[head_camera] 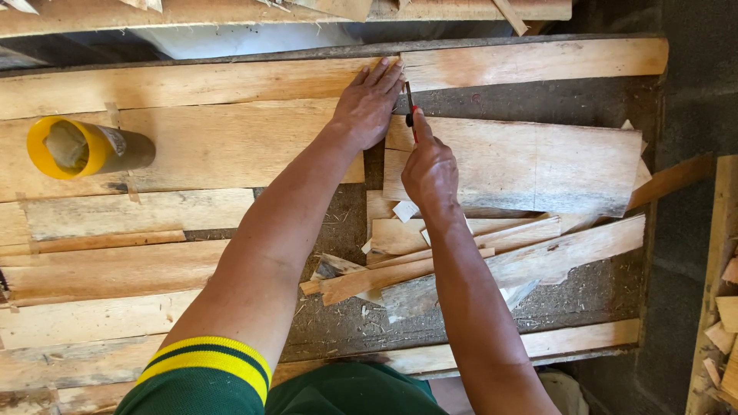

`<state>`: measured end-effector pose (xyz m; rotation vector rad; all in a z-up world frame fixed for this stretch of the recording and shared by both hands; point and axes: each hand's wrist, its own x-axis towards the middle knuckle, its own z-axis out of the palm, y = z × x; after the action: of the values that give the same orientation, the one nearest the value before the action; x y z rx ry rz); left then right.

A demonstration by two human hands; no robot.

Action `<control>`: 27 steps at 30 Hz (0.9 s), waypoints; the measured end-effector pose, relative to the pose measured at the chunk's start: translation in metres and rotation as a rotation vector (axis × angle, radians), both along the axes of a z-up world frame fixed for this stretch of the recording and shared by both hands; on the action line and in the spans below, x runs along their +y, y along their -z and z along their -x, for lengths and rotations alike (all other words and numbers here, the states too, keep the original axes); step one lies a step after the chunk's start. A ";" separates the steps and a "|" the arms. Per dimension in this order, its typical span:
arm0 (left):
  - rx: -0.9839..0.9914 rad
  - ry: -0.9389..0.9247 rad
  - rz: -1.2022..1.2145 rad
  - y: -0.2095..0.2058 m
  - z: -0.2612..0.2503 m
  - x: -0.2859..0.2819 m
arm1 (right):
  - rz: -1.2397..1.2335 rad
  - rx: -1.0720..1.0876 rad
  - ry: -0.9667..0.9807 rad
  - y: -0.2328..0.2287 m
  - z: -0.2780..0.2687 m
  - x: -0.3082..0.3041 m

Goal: Sorting through wood strips and pieces at a workbench in a workshop.

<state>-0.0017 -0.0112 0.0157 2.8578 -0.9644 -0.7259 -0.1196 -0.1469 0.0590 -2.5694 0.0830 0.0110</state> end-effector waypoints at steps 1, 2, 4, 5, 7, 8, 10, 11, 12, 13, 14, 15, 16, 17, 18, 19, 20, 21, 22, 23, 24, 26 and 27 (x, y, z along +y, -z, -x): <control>-0.003 0.002 0.000 -0.001 -0.001 0.000 | 0.000 -0.003 0.002 -0.002 0.001 0.002; -0.003 0.009 -0.021 -0.002 -0.002 0.000 | 0.013 0.103 0.029 -0.004 0.001 0.003; -0.004 0.017 -0.039 -0.005 -0.002 -0.001 | 0.028 0.207 0.058 -0.004 0.005 0.002; 0.007 0.014 -0.040 -0.007 -0.001 -0.001 | 0.032 0.179 0.045 -0.001 0.008 0.002; 0.013 0.010 -0.041 -0.011 -0.002 -0.001 | 0.037 0.145 0.033 -0.001 0.011 0.001; 0.017 0.010 -0.041 -0.013 -0.004 -0.001 | 0.053 0.132 0.017 -0.003 0.011 0.001; 0.026 0.006 -0.044 -0.014 -0.001 0.001 | 0.065 0.124 -0.004 -0.008 0.014 0.003; 0.028 0.002 -0.037 -0.014 0.000 0.001 | 0.082 0.143 0.011 -0.010 0.015 0.004; 0.031 -0.001 -0.030 -0.014 0.001 0.002 | 0.099 0.162 0.026 -0.013 0.016 0.005; 0.024 -0.001 -0.031 -0.006 -0.002 0.002 | 0.098 0.155 0.027 -0.012 0.017 0.003; 0.010 -0.017 0.007 0.002 -0.006 0.002 | 0.083 0.160 0.030 -0.011 0.018 0.001; 0.004 -0.031 0.048 0.011 -0.005 0.002 | 0.070 0.172 0.036 -0.010 0.023 -0.001; 0.004 -0.028 0.050 0.011 -0.002 0.002 | 0.071 0.172 0.040 -0.007 0.029 -0.003; 0.006 -0.067 0.112 0.011 -0.005 0.001 | -0.059 0.053 0.020 -0.003 0.030 -0.007; 0.007 -0.106 0.175 0.011 -0.009 0.000 | -0.188 -0.067 -0.001 0.001 0.031 -0.010; 0.009 -0.103 0.173 0.002 -0.007 -0.001 | -0.190 -0.067 0.002 -0.005 0.039 -0.009; 0.045 -0.180 0.243 -0.006 -0.006 -0.001 | -0.172 0.071 0.073 -0.010 0.047 -0.008; 0.081 -0.260 0.312 -0.014 -0.005 -0.001 | -0.154 0.209 0.139 -0.015 0.054 -0.007; 0.082 -0.260 0.310 -0.009 -0.005 -0.001 | -0.156 0.210 0.139 -0.014 0.064 -0.008; 0.074 -0.306 0.376 -0.005 -0.006 -0.002 | -0.188 0.075 0.099 -0.013 0.073 -0.010; 0.065 -0.352 0.443 -0.002 -0.007 -0.003 | -0.219 -0.060 0.057 -0.012 0.081 -0.012; 0.048 -0.357 0.501 0.019 -0.004 -0.006 | -0.250 -0.011 0.092 -0.015 0.092 -0.011; 0.031 -0.362 0.560 0.030 -0.004 -0.009 | -0.279 0.038 0.124 -0.017 0.097 -0.012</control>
<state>0.0019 -0.0198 -0.0139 2.4110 -0.5101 -0.3842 -0.2168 -0.1586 0.0761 -2.2815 0.2385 0.0232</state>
